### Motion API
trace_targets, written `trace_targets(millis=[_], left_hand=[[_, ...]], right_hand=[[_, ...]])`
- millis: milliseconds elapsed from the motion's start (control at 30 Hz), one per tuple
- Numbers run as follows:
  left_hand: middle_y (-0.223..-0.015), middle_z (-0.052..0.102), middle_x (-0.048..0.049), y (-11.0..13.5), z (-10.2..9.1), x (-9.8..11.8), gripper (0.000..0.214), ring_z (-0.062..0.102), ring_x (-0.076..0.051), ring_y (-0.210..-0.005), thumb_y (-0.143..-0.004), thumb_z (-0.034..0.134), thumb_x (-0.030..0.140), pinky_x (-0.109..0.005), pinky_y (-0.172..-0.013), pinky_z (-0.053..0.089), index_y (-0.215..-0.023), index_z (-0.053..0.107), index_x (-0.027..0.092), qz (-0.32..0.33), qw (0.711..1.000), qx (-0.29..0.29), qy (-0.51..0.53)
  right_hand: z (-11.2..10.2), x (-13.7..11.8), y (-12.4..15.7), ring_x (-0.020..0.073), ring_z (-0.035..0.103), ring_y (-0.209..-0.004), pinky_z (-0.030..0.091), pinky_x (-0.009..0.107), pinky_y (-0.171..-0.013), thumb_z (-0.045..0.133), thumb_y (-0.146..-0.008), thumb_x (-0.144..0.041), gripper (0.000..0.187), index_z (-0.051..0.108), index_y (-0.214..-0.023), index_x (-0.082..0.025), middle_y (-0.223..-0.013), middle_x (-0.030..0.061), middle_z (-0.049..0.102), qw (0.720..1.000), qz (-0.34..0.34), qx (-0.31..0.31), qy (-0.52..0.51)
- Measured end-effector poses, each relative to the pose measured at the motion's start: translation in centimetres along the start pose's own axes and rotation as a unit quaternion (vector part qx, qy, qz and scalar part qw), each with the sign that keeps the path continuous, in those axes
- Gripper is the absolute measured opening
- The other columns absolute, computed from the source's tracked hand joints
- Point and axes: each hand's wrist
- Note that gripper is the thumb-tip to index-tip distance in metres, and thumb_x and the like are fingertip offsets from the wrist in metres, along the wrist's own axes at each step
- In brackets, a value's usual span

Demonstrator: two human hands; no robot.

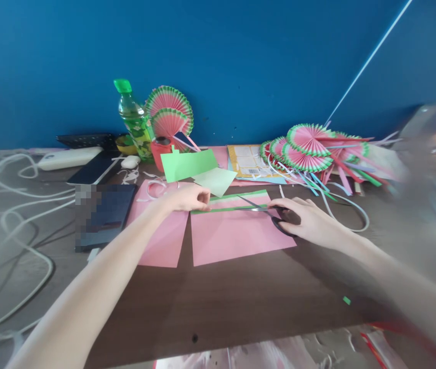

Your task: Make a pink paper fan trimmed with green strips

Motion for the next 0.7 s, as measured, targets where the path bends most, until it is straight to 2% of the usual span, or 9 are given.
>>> trace_targets(millis=[100, 233, 333, 400, 467, 567, 700], left_hand=[[-0.067, 0.052, 0.0019, 0.0, 0.0, 0.0, 0.020, 0.046, -0.011, -0.061, -0.069, 0.058, 0.035, -0.023, -0.055, 0.030, -0.066, 0.048, 0.019, 0.003, 1.000, -0.001, 0.005], [-0.067, 0.052, 0.0021, 0.2, -0.2, 0.2, 0.020, 0.046, -0.011, -0.061, -0.069, 0.058, 0.035, -0.024, -0.055, 0.030, -0.065, 0.047, 0.019, -0.001, 1.000, -0.002, 0.004], [-0.067, 0.053, 0.0020, 0.2, -0.2, 0.2, 0.020, 0.046, -0.011, -0.061, -0.069, 0.058, 0.035, -0.024, -0.056, 0.030, -0.066, 0.048, 0.019, 0.002, 1.000, -0.005, 0.004], [-0.067, 0.053, 0.0020, 0.1, -0.1, 0.1, 0.020, 0.046, -0.011, -0.061, -0.069, 0.058, 0.036, -0.024, -0.056, 0.030, -0.066, 0.048, 0.019, 0.003, 1.000, -0.002, 0.004], [-0.067, 0.052, 0.0020, 0.0, 0.0, 0.0, 0.021, 0.046, -0.012, -0.061, -0.068, 0.059, 0.036, -0.024, -0.056, 0.030, -0.066, 0.049, 0.018, 0.005, 1.000, 0.003, 0.000], [-0.067, 0.053, 0.0021, -0.1, 0.1, -0.1, 0.021, 0.046, -0.012, -0.062, -0.068, 0.059, 0.037, -0.024, -0.055, 0.030, -0.066, 0.049, 0.018, 0.005, 1.000, 0.004, -0.004], [-0.066, 0.053, 0.0022, -0.2, 0.0, -0.3, 0.023, 0.046, -0.011, -0.061, -0.069, 0.059, 0.039, -0.023, -0.055, 0.030, -0.067, 0.050, 0.019, 0.004, 1.000, -0.004, -0.001]], right_hand=[[-0.1, 0.7, -0.1, 0.0222, 0.059, -0.090, 0.041, 0.045, -0.087, 0.049, -0.080, -0.034, 0.035, 0.053, -0.114, -0.029, -0.098, 0.0038, 0.064, 0.999, 0.001, -0.004, -0.052], [-0.3, 1.8, 0.1, 0.0231, 0.060, -0.099, 0.046, 0.039, -0.085, 0.052, -0.079, -0.036, 0.035, 0.052, -0.112, -0.025, -0.113, 0.0064, 0.061, 0.983, 0.036, 0.026, -0.177], [-1.0, 2.3, 0.7, 0.0224, 0.063, -0.086, 0.049, 0.034, -0.074, 0.056, -0.076, -0.047, 0.039, 0.050, -0.104, -0.022, -0.099, 0.0084, 0.066, 0.955, 0.113, 0.041, -0.270], [-1.8, 2.6, 1.4, 0.0180, 0.062, -0.064, 0.048, 0.030, -0.058, 0.056, -0.074, -0.053, 0.041, 0.048, -0.098, -0.021, -0.080, 0.0055, 0.065, 0.939, 0.157, 0.016, -0.307], [-2.3, 2.9, 2.3, 0.0143, 0.057, -0.050, 0.040, 0.025, -0.045, 0.053, -0.076, -0.057, 0.042, 0.047, -0.095, -0.020, -0.068, 0.0017, 0.062, 0.925, 0.186, -0.040, -0.330], [-2.4, 3.4, 3.9, 0.0127, 0.056, -0.045, 0.037, 0.023, -0.040, 0.051, -0.077, -0.059, 0.042, 0.048, -0.092, -0.020, -0.064, 0.0003, 0.060, 0.900, 0.211, -0.109, -0.365], [-1.5, 3.8, 5.2, 0.0134, 0.059, -0.045, 0.039, 0.022, -0.038, 0.051, -0.077, -0.061, 0.044, 0.047, -0.091, -0.020, -0.064, 0.0006, 0.060, 0.877, 0.217, -0.150, -0.402]])
Point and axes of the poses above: each hand's wrist, its own y-axis away from the middle knuckle, its own z-axis out of the palm, x = y × z
